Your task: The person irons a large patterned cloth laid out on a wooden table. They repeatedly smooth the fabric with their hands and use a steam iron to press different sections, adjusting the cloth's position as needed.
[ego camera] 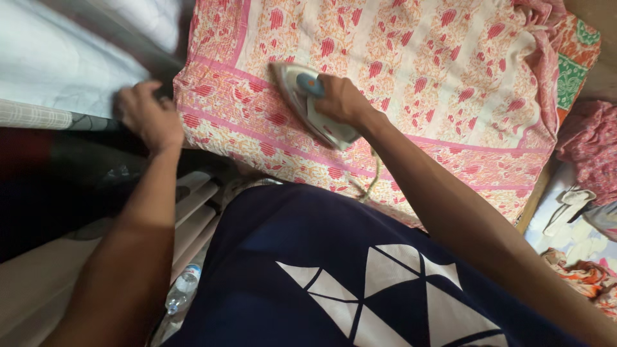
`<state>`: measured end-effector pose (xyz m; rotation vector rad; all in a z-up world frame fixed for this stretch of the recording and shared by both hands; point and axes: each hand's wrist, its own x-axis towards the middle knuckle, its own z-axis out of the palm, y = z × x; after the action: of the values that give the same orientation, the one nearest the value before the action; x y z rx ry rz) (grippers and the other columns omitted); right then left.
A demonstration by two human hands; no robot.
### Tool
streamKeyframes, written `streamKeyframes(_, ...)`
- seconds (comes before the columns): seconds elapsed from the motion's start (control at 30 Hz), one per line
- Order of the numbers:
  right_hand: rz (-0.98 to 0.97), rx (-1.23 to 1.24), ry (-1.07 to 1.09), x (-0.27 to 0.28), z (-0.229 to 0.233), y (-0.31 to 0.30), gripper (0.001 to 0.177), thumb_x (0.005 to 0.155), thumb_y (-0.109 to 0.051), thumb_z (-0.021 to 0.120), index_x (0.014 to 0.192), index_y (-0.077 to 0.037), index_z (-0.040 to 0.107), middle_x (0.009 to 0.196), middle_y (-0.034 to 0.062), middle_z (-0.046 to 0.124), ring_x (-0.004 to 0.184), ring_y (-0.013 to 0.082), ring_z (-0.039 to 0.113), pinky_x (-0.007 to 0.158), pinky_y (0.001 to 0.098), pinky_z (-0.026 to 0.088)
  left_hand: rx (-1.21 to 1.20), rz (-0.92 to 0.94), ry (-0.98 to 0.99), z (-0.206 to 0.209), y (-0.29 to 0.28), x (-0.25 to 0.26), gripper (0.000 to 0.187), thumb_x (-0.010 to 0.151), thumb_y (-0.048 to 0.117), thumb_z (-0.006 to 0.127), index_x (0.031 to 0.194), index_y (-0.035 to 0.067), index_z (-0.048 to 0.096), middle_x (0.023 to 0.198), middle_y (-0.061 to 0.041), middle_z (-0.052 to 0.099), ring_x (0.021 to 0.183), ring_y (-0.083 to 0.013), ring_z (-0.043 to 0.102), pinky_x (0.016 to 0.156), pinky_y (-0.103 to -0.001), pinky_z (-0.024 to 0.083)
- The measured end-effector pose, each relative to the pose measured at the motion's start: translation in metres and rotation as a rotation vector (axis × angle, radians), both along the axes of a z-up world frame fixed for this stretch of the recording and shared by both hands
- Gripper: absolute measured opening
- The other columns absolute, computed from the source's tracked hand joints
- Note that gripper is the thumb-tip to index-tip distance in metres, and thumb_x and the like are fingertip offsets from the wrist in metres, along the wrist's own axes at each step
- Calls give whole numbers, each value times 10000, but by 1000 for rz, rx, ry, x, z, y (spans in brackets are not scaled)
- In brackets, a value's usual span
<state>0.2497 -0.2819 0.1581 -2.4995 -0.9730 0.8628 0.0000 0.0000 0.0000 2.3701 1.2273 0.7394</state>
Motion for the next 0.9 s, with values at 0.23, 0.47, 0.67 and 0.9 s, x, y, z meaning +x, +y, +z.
streamKeyframes(0.23, 223, -75, 15, -29, 24, -24, 480, 860, -454, 714, 1144, -68, 686, 892, 249, 735, 817, 413, 728, 776, 517, 552, -90, -956, 50, 61, -31, 104, 477, 1018, 133, 599, 1490, 130, 534, 1530, -163, 453, 1458, -348, 370, 1194, -545, 300)
streamKeyframes(0.47, -85, -126, -181, -52, 15, -39, 552, 904, -520, 690, 1196, -53, 655, 863, 290, 716, 794, 467, 716, 708, 548, 555, -181, -637, 290, 37, 3, 153, 537, 1035, 292, 523, 1562, 304, 420, 1625, -173, 248, 1491, -384, 179, 1123, -652, 100)
streamKeyframes(0.67, -83, -58, -166, -45, 6, -13, 527, 931, -480, 673, 1158, -5, 643, 841, 300, 706, 778, 466, 712, 702, 543, 562, -317, -563, 223, 16, 46, 146, 568, 1034, 272, 524, 1589, 329, 418, 1578, -170, 361, 1473, -370, 323, 1187, -579, 220)
streamKeyframes(0.9, 224, -48, -177, -25, 20, 36, 542, 913, -502, 681, 1191, -37, 656, 854, 289, 716, 770, 462, 710, 698, 544, 559, -338, -84, -19, -48, 14, 68, 469, 1025, 227, 573, 1488, 172, 531, 1416, -191, 511, 1314, -414, 513, 1089, -520, 410)
